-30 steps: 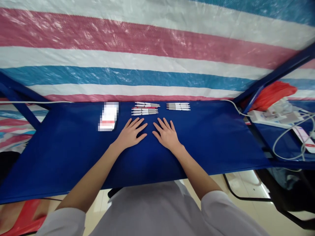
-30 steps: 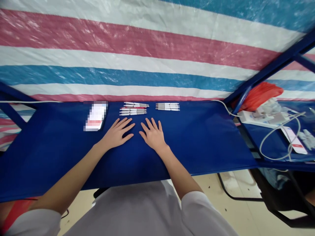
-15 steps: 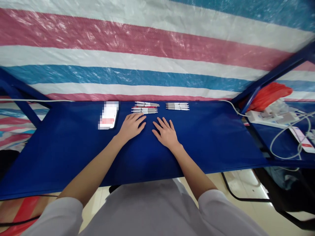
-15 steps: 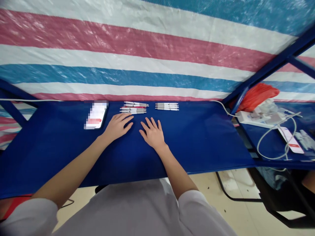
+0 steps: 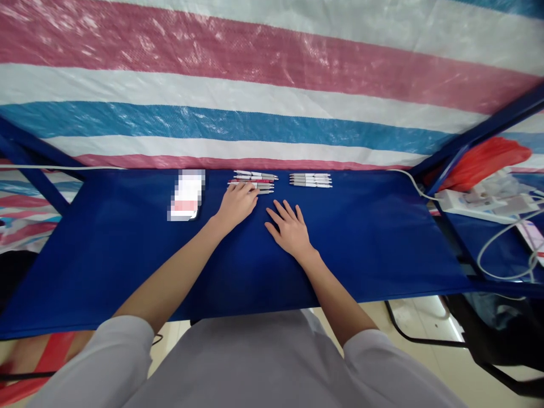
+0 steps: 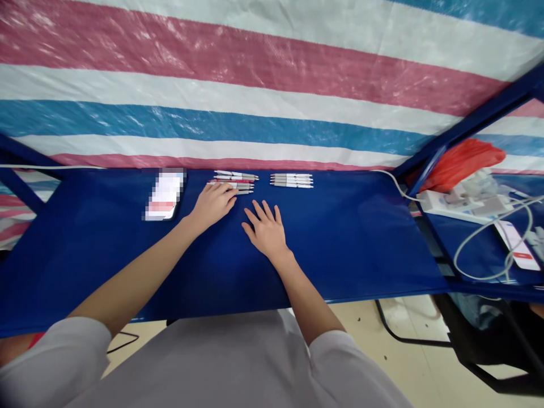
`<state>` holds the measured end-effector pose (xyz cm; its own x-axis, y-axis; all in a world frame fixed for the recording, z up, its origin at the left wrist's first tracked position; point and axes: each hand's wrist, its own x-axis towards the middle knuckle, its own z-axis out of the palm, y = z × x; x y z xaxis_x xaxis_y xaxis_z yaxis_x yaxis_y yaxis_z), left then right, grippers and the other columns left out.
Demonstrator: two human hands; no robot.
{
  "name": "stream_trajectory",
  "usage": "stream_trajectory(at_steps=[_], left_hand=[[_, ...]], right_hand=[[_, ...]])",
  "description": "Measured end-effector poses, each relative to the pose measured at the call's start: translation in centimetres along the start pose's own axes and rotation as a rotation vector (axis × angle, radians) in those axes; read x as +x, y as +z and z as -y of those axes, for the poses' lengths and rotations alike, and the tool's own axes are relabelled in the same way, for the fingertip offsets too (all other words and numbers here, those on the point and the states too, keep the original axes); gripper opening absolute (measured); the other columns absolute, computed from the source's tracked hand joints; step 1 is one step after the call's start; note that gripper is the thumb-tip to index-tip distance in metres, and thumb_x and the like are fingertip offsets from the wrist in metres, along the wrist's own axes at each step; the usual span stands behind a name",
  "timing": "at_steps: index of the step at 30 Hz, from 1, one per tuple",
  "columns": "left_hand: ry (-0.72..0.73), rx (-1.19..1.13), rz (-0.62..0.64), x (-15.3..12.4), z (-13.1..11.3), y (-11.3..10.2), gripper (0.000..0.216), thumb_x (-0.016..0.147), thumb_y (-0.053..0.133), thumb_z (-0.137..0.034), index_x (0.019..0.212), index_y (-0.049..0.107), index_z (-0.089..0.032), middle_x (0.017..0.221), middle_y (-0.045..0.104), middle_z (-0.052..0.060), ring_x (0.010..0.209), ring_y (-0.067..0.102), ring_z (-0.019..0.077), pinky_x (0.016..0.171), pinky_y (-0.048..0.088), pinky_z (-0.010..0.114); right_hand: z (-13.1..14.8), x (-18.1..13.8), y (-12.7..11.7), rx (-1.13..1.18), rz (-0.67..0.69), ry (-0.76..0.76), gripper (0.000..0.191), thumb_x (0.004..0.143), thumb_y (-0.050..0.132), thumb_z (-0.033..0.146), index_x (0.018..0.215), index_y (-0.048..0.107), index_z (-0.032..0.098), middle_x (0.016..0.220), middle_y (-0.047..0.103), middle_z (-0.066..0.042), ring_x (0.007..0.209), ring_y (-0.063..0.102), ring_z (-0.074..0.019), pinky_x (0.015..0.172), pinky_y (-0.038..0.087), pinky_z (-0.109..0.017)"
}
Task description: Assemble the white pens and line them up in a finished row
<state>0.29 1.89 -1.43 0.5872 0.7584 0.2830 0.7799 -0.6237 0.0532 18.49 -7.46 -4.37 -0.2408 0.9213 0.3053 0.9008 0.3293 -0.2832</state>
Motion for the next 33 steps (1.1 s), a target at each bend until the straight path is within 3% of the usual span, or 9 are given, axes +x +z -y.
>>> stream_trajectory(at_steps=[11, 16, 21, 24, 28, 33], left_hand=[[0.033, 0.014, 0.024, 0.3, 0.4, 0.2, 0.030, 0.096, 0.045, -0.018, 0.112, 0.070, -0.014, 0.106, 0.070, 0.015, 0.101, 0.061, 0.0315, 0.088, 0.043, 0.045], [0.013, -0.109, 0.013, 0.2, 0.0, -0.4, 0.028, 0.095, 0.047, -0.017, 0.108, 0.071, -0.013, 0.103, 0.072, 0.015, 0.104, 0.062, 0.0315, 0.091, 0.044, 0.046], [-0.225, -0.642, -0.020, -0.2, -0.7, -2.4, 0.021, 0.091, 0.057, -0.024, 0.102, 0.074, -0.018, 0.102, 0.075, 0.008, 0.095, 0.067, 0.0241, 0.089, 0.048, 0.036], [-0.439, -1.062, 0.079, -0.6, -0.8, -3.3, 0.026, 0.083, 0.068, -0.037, 0.100, 0.075, -0.018, 0.093, 0.076, 0.006, 0.086, 0.069, 0.0225, 0.083, 0.051, 0.034], [-0.622, -1.486, 0.194, -1.4, -1.2, -3.2, 0.037, 0.072, 0.080, -0.043, 0.099, 0.077, -0.017, 0.091, 0.076, 0.009, 0.081, 0.069, 0.0204, 0.081, 0.053, 0.035], [-0.740, -1.698, 0.217, -1.9, -2.4, -2.2, 0.032, 0.067, 0.085, -0.037, 0.090, 0.079, -0.015, 0.086, 0.076, 0.009, 0.075, 0.067, 0.0165, 0.081, 0.054, 0.034]], right_hand=[[0.2, 0.1, -0.3, 0.006, 0.008, 0.011, 0.044, 0.099, 0.040, 0.043, 0.136, 0.056, 0.025, 0.150, 0.049, -0.007, 0.142, 0.041, -0.0305, 0.119, 0.025, -0.056], [0.3, 0.4, -0.8, 0.118, -0.009, 0.066, 0.039, 0.098, 0.045, 0.039, 0.130, 0.061, 0.024, 0.144, 0.056, -0.007, 0.139, 0.045, -0.0295, 0.118, 0.028, -0.055], [0.0, 1.7, -2.2, 0.539, -0.163, 0.214, 0.032, 0.094, 0.052, 0.036, 0.118, 0.068, 0.023, 0.129, 0.068, -0.006, 0.128, 0.059, -0.0235, 0.114, 0.041, -0.043], [-0.1, 3.1, -2.9, 0.962, -0.246, 0.405, 0.030, 0.088, 0.061, 0.042, 0.109, 0.071, 0.023, 0.116, 0.074, -0.007, 0.113, 0.068, -0.0223, 0.103, 0.052, -0.039], [-0.1, 4.7, -3.3, 1.480, -0.254, 0.602, 0.035, 0.078, 0.073, 0.043, 0.105, 0.070, 0.021, 0.108, 0.076, -0.006, 0.104, 0.072, -0.0217, 0.097, 0.055, -0.040], [-0.2, 5.4, -2.9, 1.590, -0.170, 0.588, 0.033, 0.070, 0.080, 0.040, 0.097, 0.073, 0.021, 0.096, 0.078, -0.003, 0.094, 0.073, -0.0188, 0.090, 0.058, -0.037]])
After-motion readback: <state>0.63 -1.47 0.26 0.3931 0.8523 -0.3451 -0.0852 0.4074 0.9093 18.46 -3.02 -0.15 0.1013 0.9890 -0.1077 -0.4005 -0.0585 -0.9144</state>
